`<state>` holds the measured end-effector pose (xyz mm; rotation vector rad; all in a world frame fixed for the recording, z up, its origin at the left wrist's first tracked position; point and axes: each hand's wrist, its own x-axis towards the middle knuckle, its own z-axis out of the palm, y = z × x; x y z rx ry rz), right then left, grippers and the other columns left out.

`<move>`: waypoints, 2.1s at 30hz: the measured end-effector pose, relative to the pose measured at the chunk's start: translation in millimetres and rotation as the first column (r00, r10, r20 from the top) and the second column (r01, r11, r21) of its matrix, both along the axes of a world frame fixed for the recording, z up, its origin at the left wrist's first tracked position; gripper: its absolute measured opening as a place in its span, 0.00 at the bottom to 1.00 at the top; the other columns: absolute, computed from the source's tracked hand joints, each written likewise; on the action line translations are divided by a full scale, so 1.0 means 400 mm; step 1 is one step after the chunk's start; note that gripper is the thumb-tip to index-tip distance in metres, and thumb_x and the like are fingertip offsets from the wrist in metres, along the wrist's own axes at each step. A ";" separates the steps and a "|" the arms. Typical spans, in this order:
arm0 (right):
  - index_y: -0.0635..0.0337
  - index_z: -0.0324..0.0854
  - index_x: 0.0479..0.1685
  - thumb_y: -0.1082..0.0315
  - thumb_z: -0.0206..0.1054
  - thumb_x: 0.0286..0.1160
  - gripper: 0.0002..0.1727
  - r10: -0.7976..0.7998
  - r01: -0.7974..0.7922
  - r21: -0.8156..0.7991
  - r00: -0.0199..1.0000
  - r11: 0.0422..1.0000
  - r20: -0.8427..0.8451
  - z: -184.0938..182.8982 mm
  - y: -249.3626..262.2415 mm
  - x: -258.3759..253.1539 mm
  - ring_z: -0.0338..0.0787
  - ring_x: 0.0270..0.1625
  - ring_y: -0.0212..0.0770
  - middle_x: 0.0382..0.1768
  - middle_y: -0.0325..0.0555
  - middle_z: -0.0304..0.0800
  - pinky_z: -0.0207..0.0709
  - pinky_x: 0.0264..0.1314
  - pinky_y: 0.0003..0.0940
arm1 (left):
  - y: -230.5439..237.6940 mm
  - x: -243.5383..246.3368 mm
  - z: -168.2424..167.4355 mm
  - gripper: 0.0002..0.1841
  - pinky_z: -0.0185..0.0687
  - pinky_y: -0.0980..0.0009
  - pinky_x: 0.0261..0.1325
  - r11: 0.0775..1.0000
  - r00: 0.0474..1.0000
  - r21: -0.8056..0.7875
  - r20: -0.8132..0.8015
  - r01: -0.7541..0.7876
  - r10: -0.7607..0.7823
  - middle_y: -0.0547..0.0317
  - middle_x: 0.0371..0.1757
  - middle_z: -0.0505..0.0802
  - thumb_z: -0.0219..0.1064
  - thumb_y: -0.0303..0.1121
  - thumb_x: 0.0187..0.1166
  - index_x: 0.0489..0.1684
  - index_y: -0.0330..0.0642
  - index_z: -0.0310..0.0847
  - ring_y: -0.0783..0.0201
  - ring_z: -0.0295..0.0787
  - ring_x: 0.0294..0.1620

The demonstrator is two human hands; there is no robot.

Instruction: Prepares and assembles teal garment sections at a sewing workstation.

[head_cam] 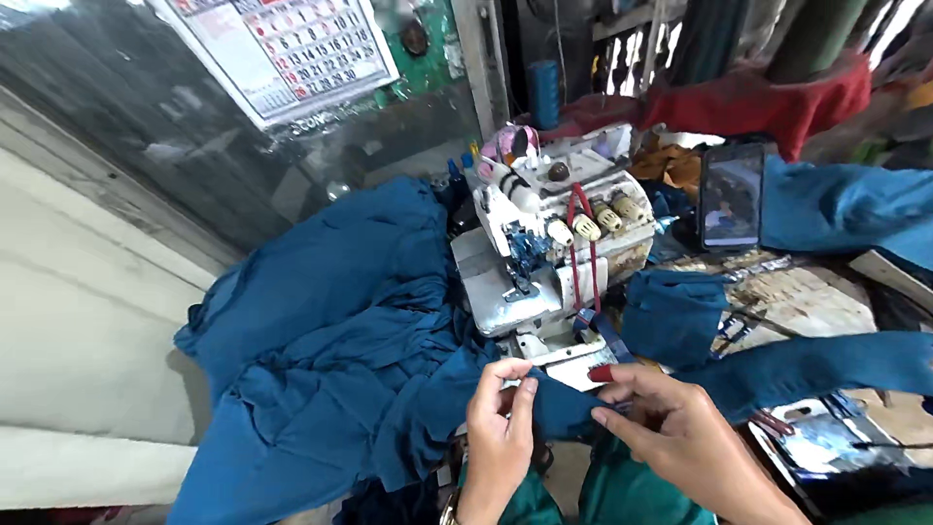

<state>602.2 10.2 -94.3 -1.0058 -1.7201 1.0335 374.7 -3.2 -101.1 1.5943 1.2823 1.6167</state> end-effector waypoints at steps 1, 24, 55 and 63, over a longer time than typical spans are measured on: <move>0.42 0.87 0.64 0.61 0.78 0.72 0.20 0.023 -0.023 0.014 0.999 1.000 -0.030 0.021 0.007 -0.006 0.90 0.24 0.33 0.43 0.30 0.97 0.85 0.20 0.29 | 0.013 -0.014 0.025 0.11 0.96 0.66 0.40 1.000 1.000 0.003 -0.012 0.019 -0.019 0.51 0.52 0.94 0.69 0.25 0.80 0.58 0.36 0.83 0.59 0.94 0.39; 0.59 0.88 0.49 0.61 0.72 0.79 0.10 0.012 -0.087 -0.270 0.963 0.959 -0.268 -0.026 0.149 -0.119 0.90 0.23 0.42 0.32 0.46 0.93 0.84 0.17 0.34 | 0.227 -0.065 0.118 0.12 0.82 0.68 0.61 0.982 0.621 0.190 -0.767 -0.019 0.161 0.72 0.47 0.92 0.60 0.39 0.87 0.48 0.53 0.93 0.72 0.85 0.56; 0.54 0.83 0.62 0.55 0.69 0.82 0.18 0.186 -0.233 -0.145 0.941 0.962 -0.283 0.032 0.160 -0.203 0.96 0.54 0.39 0.54 0.38 0.95 0.93 0.57 0.39 | 0.231 -0.204 0.134 0.09 0.83 0.47 0.28 0.906 0.512 0.150 -0.783 -0.396 0.353 0.58 0.31 0.90 0.65 0.38 0.74 0.47 0.49 0.83 0.54 0.89 0.30; 0.50 0.87 0.44 0.60 0.79 0.69 0.10 -0.315 0.305 -0.080 0.905 0.949 -0.286 -0.015 0.244 -0.161 0.92 0.44 0.39 0.39 0.38 0.92 0.89 0.47 0.40 | 0.105 0.028 0.043 0.11 0.93 0.69 0.53 0.998 0.926 -0.066 -0.376 -0.006 -0.019 0.70 0.46 0.95 0.65 0.41 0.85 0.50 0.48 0.89 0.74 0.93 0.48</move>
